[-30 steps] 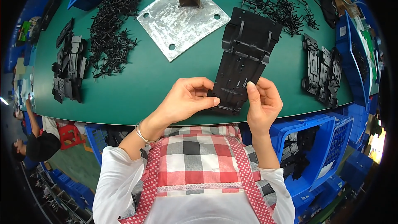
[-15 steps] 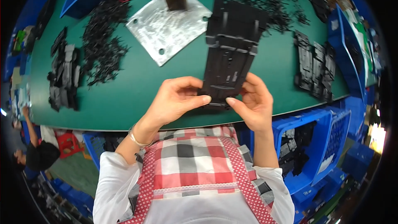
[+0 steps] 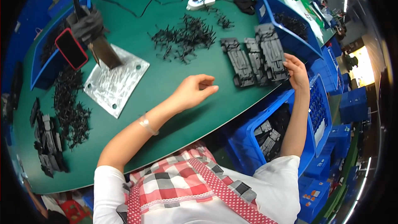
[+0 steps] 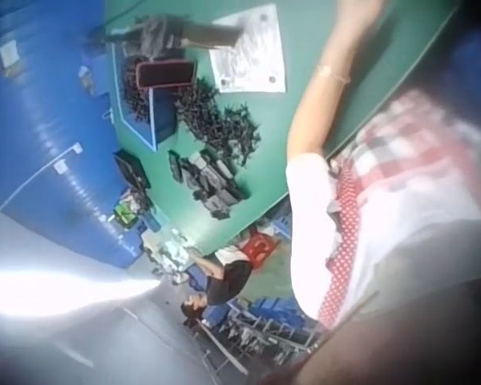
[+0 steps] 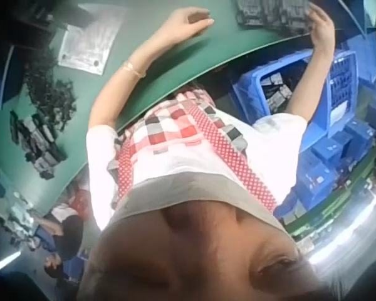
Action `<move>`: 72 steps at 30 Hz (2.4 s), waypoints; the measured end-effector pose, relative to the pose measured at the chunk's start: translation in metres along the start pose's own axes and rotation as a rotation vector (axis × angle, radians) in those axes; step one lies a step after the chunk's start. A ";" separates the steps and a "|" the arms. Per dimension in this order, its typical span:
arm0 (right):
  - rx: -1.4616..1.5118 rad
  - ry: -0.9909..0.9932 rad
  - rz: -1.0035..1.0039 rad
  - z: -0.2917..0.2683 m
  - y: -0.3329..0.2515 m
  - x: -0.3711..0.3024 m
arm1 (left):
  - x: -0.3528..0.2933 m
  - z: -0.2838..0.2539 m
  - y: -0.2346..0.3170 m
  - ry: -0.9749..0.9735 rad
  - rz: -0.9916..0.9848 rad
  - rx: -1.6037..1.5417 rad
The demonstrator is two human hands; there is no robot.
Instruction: Assemble toy car chassis by attaching small black components at a factory workbench.
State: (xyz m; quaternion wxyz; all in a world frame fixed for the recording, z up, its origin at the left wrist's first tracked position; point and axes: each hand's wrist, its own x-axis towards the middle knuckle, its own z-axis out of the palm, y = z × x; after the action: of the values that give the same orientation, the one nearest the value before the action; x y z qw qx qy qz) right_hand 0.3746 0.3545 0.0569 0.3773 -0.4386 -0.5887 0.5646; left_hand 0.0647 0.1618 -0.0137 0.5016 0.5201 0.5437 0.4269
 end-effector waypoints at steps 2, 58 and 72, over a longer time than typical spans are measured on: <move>-0.164 0.117 0.064 -0.024 0.016 0.023 | 0.042 0.019 -0.013 0.069 0.003 -0.073; 1.069 0.610 -0.480 -0.123 0.239 -0.198 | 0.084 0.317 0.025 -0.581 0.287 0.200; 0.815 0.508 0.431 -0.121 0.288 -0.205 | -0.095 0.057 0.050 -0.266 0.006 0.087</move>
State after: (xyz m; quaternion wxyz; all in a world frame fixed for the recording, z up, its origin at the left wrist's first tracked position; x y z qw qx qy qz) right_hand 0.5819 0.1955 -0.2099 0.5233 -0.4905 -0.1076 0.6884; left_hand 0.1233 0.0686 0.0375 0.5451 0.5949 0.4889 0.3315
